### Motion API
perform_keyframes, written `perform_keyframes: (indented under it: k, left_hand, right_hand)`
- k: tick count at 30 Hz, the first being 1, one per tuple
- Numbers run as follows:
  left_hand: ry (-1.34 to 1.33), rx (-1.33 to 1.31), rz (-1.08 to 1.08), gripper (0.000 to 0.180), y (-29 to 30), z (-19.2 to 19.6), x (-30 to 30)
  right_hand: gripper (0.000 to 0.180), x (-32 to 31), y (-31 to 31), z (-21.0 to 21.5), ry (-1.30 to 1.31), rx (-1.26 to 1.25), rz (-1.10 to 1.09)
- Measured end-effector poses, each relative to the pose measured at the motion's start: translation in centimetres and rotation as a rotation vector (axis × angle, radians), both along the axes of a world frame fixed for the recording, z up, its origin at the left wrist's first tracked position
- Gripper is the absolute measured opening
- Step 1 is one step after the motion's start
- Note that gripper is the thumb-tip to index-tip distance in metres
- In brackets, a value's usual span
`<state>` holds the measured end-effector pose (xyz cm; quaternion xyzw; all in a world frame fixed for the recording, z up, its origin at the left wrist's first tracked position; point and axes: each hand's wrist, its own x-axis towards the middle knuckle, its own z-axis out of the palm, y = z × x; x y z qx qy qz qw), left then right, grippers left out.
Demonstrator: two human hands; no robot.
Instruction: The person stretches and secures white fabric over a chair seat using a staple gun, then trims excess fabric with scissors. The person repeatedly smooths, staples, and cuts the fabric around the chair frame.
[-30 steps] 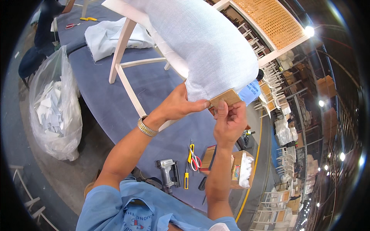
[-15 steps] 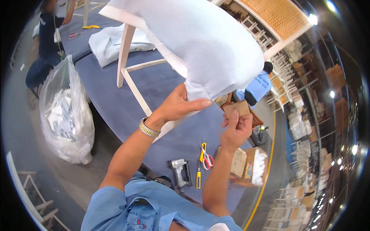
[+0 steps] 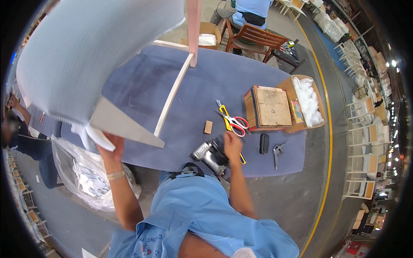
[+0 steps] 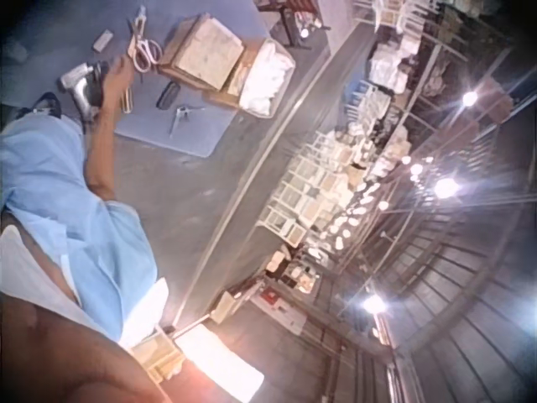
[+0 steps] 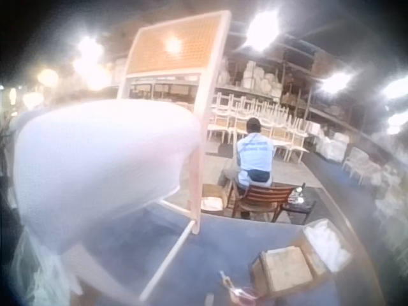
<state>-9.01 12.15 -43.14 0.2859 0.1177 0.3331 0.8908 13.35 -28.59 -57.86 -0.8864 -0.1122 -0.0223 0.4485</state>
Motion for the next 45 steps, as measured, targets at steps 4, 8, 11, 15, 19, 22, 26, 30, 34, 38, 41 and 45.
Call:
perform_keyframes:
  k: [4,8,11,15,19,22,26,30,34,38,41,45]
  left_hand:
    - [-0.166,-0.046,0.007,0.046,-0.3,-0.1,-2.9]
    - [0.033,0.100,0.279,0.070,0.6,3.9,-2.2]
    - [0.241,0.391,0.328,0.091,-1.4,12.6,1.1]
    - [-0.171,0.318,-0.048,0.089,-1.7,16.1,4.3]
    - [-0.613,0.142,-0.374,0.082,0.4,15.2,5.2]
    - [-0.550,0.249,-0.376,0.081,0.8,15.6,5.5]
    - [-0.354,0.358,-0.381,0.080,2.0,17.0,5.2]
    - [-0.287,0.467,-0.473,0.059,3.0,18.3,5.5]
    - [-0.317,0.549,-0.486,0.037,1.8,20.3,5.5]
    - [-0.309,0.504,-0.608,0.031,2.3,20.6,5.4]
    - [-0.304,0.508,-0.648,0.030,2.5,20.5,5.8]
    - [-0.295,0.688,-0.632,0.030,3.0,20.3,6.2]
  right_hand:
    - [0.044,5.2,-3.5,-0.6,-0.162,-0.382,-0.031]
    - [0.049,9.7,-3.9,-1.4,0.011,-0.602,0.121]
    - [0.042,9.0,-2.1,-0.2,-0.047,-0.839,0.118]
    - [0.042,6.4,-1.8,1.9,-0.098,-0.737,0.052]
    - [0.033,0.1,-1.3,4.4,0.228,0.125,0.024]
    - [0.029,-7.5,2.1,7.0,0.328,0.601,-0.112]
    - [0.030,-15.2,9.2,10.6,0.256,0.674,-0.137]
    - [0.047,-21.0,16.5,15.0,0.010,0.595,-0.083]
    - [0.075,-25.9,22.4,18.4,0.025,0.758,-0.039]
    - [0.076,-28.4,25.5,20.2,-0.130,0.637,0.101]
    - [0.082,-28.6,26.9,22.0,-0.128,0.677,0.193]
    - [0.087,-28.8,28.5,23.7,-0.152,0.606,0.163]
